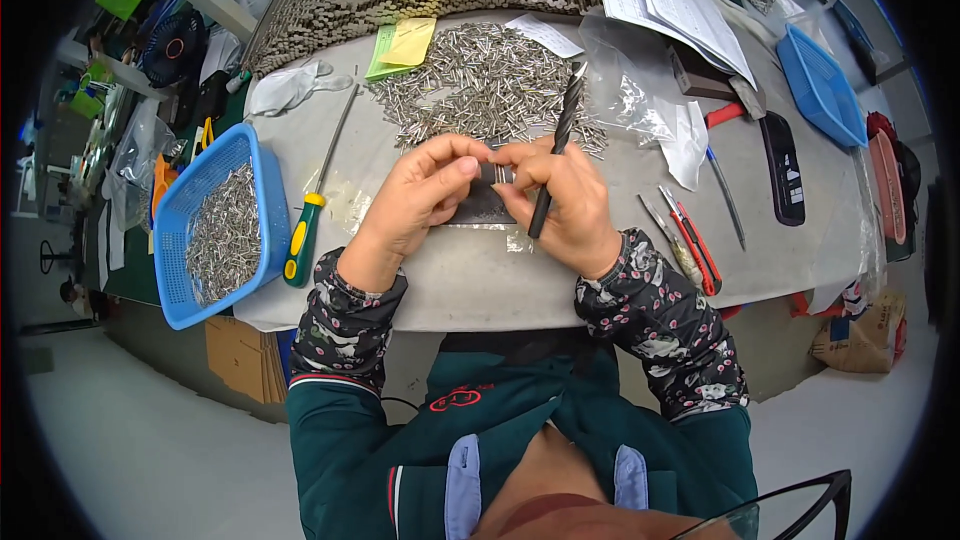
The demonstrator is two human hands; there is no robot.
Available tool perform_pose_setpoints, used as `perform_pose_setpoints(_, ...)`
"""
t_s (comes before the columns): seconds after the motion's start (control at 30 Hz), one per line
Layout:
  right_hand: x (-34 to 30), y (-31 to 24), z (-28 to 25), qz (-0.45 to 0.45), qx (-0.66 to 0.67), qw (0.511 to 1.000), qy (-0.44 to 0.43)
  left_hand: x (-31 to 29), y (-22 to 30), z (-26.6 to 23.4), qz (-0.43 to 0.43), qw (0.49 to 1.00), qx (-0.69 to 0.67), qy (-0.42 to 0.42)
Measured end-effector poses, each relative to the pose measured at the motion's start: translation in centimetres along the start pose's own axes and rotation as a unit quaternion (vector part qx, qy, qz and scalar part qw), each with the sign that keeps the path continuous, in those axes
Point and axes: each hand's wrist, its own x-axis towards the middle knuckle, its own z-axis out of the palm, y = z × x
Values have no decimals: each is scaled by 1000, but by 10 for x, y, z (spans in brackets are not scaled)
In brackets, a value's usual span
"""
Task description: The person assembles small metal components by hand, fitting metal pins into a small metal plate, then checks their fit with a small tool.
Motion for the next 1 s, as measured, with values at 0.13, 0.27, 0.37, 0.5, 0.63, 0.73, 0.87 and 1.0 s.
perform_pose_setpoints(0.13,-1,3,7,-94,-52,994,14,-1,-3,0,-29,999,18,-13)
perform_pose_setpoints(0.27,-5,4,10,-102,-99,990,-18,1,-7,-5,-25,1000,15,3)
perform_pose_setpoints(0.37,-5,2,10,-104,-93,990,-28,1,-7,-5,-15,1000,25,-3)
perform_pose_setpoints(0.5,2,-6,8,-46,30,998,-10,1,-5,1,219,940,256,59)
perform_pose_setpoints(0.63,-3,-10,6,214,286,933,38,-4,-6,8,352,827,434,68)
perform_pose_setpoints(0.73,-4,-13,-1,282,345,895,17,-6,-5,17,372,809,450,68)
perform_pose_setpoints(0.87,-7,-13,-4,280,358,891,7,-4,-7,20,375,807,450,67)
perform_pose_setpoints(1.0,-9,-12,-9,301,360,883,-8,-3,-11,23,403,782,473,52)
